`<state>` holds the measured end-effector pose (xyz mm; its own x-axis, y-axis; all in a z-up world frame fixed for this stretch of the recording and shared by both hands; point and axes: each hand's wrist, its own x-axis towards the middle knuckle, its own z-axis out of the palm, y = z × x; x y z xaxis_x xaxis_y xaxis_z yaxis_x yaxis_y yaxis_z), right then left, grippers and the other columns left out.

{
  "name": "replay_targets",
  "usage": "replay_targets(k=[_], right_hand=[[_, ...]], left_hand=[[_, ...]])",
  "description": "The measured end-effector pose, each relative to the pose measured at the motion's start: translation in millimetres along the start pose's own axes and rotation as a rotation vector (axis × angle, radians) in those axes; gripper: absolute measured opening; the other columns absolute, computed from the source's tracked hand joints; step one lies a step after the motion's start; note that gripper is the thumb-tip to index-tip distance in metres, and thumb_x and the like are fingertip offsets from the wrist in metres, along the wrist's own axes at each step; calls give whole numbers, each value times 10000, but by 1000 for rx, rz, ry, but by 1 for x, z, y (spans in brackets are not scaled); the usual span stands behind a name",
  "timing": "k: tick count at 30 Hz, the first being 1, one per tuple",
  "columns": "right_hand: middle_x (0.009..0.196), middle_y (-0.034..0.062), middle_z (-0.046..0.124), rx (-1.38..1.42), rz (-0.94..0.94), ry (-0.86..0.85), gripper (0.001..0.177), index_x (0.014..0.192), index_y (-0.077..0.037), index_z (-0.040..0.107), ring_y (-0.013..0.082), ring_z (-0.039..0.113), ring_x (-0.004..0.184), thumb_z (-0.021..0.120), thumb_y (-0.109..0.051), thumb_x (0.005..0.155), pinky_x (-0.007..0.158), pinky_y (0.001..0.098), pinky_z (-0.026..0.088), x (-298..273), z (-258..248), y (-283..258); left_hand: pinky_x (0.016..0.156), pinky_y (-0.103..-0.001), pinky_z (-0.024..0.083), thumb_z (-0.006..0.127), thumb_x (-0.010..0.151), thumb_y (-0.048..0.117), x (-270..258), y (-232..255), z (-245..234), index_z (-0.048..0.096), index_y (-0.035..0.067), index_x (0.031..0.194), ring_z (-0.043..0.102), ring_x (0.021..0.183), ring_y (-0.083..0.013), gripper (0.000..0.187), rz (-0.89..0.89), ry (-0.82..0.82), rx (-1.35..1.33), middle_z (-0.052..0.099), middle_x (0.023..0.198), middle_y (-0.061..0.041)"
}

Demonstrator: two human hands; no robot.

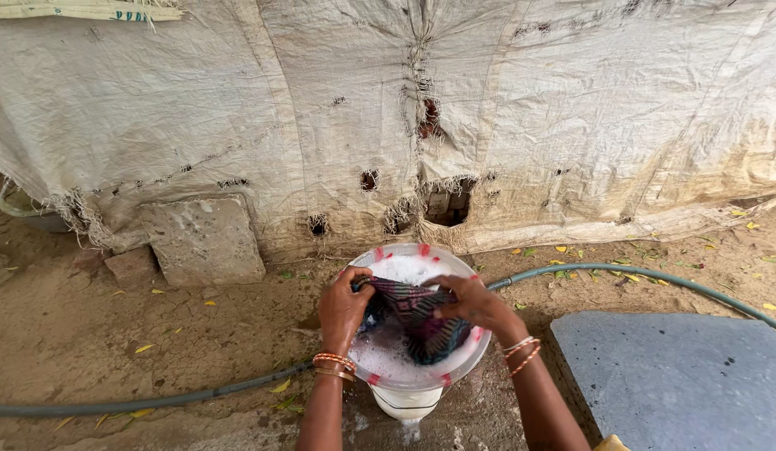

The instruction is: The person washes a piece of patterned cloth by hand in a bucket filled with soapy water, scrubbing and lifting the cloth repeatedly.

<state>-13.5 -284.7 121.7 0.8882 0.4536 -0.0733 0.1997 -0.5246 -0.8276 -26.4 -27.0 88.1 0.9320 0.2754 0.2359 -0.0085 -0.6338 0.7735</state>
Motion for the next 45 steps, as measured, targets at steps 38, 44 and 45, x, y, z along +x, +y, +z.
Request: replay_targets(k=[38,44,45], right_hand=[[1399,93,549,147,-349,287,974,1563,-143,328,236,567,1264,832,-441,784,1134,404,408,-1,109,-49],[1202,89,590,879,-414,552,653,1476,-53,517,183,573,1018,697,-348,922,927,319,506,19,64,-11],[1202,89,590,880,-403,556,653,1476,-53,517,183,573,1018,697,-348,922,927,319,506,19,68,-5]], left_hand=[[1089,-379,430,501,827,631,-29,-38,117,410,188,1459,562,1275,-176,777,-301,-375,-1900,598,1382,-25],[1218,-434,279,516,895,724,-57,29,109,352,66,1515,364,1442,-235,919,-156,-412,-1192,420,1471,-85],[1251,-437,208,470,931,761,-61,37,104,301,77,1546,274,1501,-203,935,-126,-437,-1056,355,1527,-43]])
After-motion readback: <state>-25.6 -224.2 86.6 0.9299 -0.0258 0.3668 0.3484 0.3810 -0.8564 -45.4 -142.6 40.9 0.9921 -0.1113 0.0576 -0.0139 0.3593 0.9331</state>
